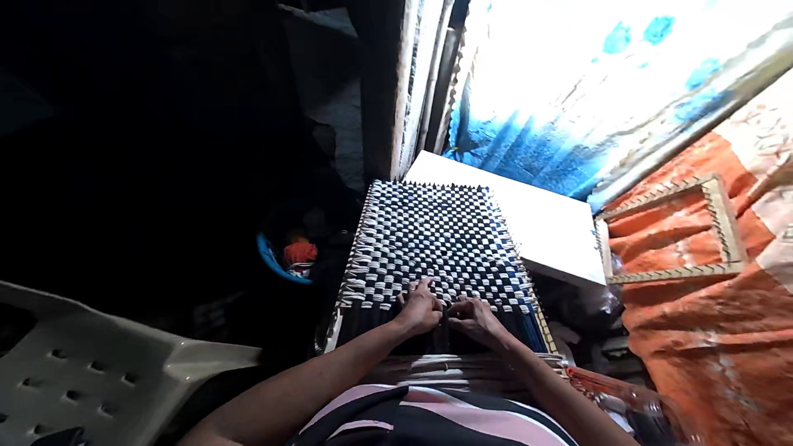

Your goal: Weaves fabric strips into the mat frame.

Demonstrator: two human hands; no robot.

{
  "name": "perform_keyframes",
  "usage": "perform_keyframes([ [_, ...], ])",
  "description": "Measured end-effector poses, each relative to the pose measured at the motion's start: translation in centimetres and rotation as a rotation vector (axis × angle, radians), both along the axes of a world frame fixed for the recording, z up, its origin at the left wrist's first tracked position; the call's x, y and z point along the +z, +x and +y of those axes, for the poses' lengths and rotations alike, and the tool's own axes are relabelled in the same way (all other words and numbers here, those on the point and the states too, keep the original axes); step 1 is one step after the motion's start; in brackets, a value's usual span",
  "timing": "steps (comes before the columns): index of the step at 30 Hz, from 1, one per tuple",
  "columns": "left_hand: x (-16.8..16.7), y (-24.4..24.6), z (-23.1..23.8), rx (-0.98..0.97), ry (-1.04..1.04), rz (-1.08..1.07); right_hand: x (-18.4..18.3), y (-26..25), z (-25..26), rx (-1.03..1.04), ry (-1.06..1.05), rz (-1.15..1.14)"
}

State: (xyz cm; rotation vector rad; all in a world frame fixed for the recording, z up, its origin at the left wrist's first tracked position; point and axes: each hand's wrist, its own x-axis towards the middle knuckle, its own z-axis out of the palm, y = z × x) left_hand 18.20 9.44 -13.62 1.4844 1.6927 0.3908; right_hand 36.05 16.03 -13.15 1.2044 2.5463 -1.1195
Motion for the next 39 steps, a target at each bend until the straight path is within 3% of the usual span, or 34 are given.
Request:
perform_keyframes([
  [6, 0.5, -1.3, 0.4, -0.080, 0.004, -0.056, 1.1, 0.2, 0.0, -0.019, -0.040, 0.120],
  [14, -0.3, -3.7, 1.4, -0.156, 0.149, -0.171, 3.3, 2.5, 2.4, -0.212, -0.131, 0.529],
  [18, -0.7, -4.2, 1.4, -0.186, 0.166, -0.169, 1.4, 4.9, 4.5, -0.273, -0.137, 0.304],
  [21, -0.9, -3.4, 1.0, -0.185, 0.136, -0.038, 3.0, 5.5, 4.0, -0.191, -0.067, 0.072],
  [25, -0.7, -3.6, 0.9, -0.198, 0.157, -0.064, 5.0, 5.8, 3.1, -0.039, -0.046, 0.114],
  [29, -1.1, -4.5, 1.4, -0.192, 0.221, -0.150, 4.5, 6.0, 2.6, 0.017, -0.279, 0.272],
  [32, -0.9, -4.2, 1.3, -0.167, 0.186, -0.111, 4.6, 6.7, 2.3, 0.267, -0.345, 0.195],
  [34, -0.9, -3.6, 1.1, -0.158, 0.167, -0.050, 4.6, 6.9, 2.0, 0.367, -0.256, 0.063],
  [36, -1.2, -3.2, 1.0, -0.184, 0.192, 0.019, 4.6, 6.9, 2.2, 0.308, -0.140, -0.043],
  [39, -1.1, -2.9, 1.0, -0.263, 0.259, 0.075, 4.0, 7.2, 3.6, 0.161, -0.053, -0.025],
])
